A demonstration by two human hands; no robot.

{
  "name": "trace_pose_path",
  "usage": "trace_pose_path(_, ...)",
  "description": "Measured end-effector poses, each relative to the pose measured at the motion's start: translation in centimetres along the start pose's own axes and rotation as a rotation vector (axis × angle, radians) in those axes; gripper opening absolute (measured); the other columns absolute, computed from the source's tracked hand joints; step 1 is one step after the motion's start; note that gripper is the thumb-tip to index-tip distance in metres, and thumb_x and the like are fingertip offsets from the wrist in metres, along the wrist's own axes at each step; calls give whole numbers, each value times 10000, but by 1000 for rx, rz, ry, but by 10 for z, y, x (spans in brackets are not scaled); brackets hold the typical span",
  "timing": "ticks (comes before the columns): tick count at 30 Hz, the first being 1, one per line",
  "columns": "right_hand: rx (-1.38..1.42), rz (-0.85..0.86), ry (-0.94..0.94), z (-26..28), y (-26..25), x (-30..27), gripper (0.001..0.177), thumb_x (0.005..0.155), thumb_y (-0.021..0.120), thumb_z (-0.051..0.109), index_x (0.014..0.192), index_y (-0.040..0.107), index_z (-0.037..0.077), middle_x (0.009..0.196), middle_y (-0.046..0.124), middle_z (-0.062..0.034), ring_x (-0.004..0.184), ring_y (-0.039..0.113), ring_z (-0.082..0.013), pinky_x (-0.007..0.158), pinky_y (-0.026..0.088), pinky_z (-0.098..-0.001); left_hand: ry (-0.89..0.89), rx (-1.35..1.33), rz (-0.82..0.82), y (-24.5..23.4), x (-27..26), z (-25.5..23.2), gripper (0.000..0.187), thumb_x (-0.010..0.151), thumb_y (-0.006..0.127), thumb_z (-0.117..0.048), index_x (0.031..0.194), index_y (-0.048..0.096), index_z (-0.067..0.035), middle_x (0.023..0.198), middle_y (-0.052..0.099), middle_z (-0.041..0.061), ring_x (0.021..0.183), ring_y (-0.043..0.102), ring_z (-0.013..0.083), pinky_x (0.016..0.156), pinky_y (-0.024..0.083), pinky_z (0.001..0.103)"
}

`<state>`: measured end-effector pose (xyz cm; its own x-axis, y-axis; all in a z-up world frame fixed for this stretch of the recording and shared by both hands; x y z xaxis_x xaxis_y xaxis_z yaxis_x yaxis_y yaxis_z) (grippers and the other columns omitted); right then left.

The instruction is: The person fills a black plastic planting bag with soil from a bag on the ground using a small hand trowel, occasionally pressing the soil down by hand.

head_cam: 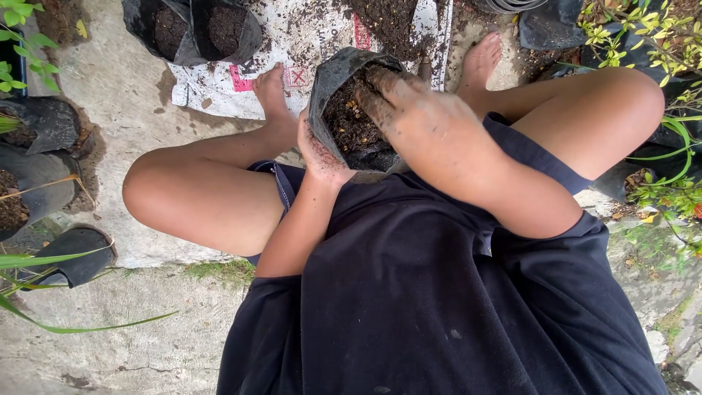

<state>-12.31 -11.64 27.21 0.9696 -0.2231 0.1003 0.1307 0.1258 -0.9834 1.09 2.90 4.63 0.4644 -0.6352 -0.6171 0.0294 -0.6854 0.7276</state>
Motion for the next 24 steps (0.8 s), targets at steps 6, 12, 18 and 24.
trace_pose_path(6, 43, -24, 44, 8, 38, 3, 198, 888, 765, -2, 1082, 727, -10, 991, 661, -152, 893, 725, -280, 558, 609, -313, -10, 11, -11, -1, 3, 4, 650, 899, 518, -391, 1500, 477, -145, 1538, 484, 118, 1394, 463, 305, 1136, 396, 489)
trace_pose_path(12, 292, -33, -53, -3, 25, 13, 155, 920, 734, -23, 1065, 777, 13, 990, 748, -156, 983, 749, -306, 929, 598, -429, 3, 13, -21, -2, 5, 5, 660, 896, 519, -389, 1508, 471, -146, 1548, 478, 119, 1403, 457, 308, 1143, 392, 492)
trace_pose_path(18, 436, -25, 5, 0, 8, 9, 128, 965, 688, 0, 1055, 776, -23, 1014, 751, -197, 1043, 732, -333, 992, 556, -433, 17, 8, -26, -3, 4, 4, 671, 893, 520, -387, 1516, 465, -147, 1557, 471, 119, 1413, 451, 310, 1150, 388, 495)
trace_pose_path(24, 444, -84, -36, 19, 21, 12, 127, 969, 724, -29, 1016, 697, -144, 967, 693, -269, 1008, 683, -392, 1003, 530, -484, 28, 19, -29, -1, 7, 0, 681, 890, 520, -386, 1525, 458, -148, 1567, 464, 120, 1423, 445, 312, 1156, 384, 498)
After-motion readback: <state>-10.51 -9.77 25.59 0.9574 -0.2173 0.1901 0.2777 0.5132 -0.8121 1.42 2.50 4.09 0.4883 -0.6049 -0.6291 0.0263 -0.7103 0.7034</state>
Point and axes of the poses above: each hand's wrist, its own x-axis towards the middle knuckle, its own y-axis out of the palm, z = x × y, the point moved 3 cm from there along x, towards the middle knuckle
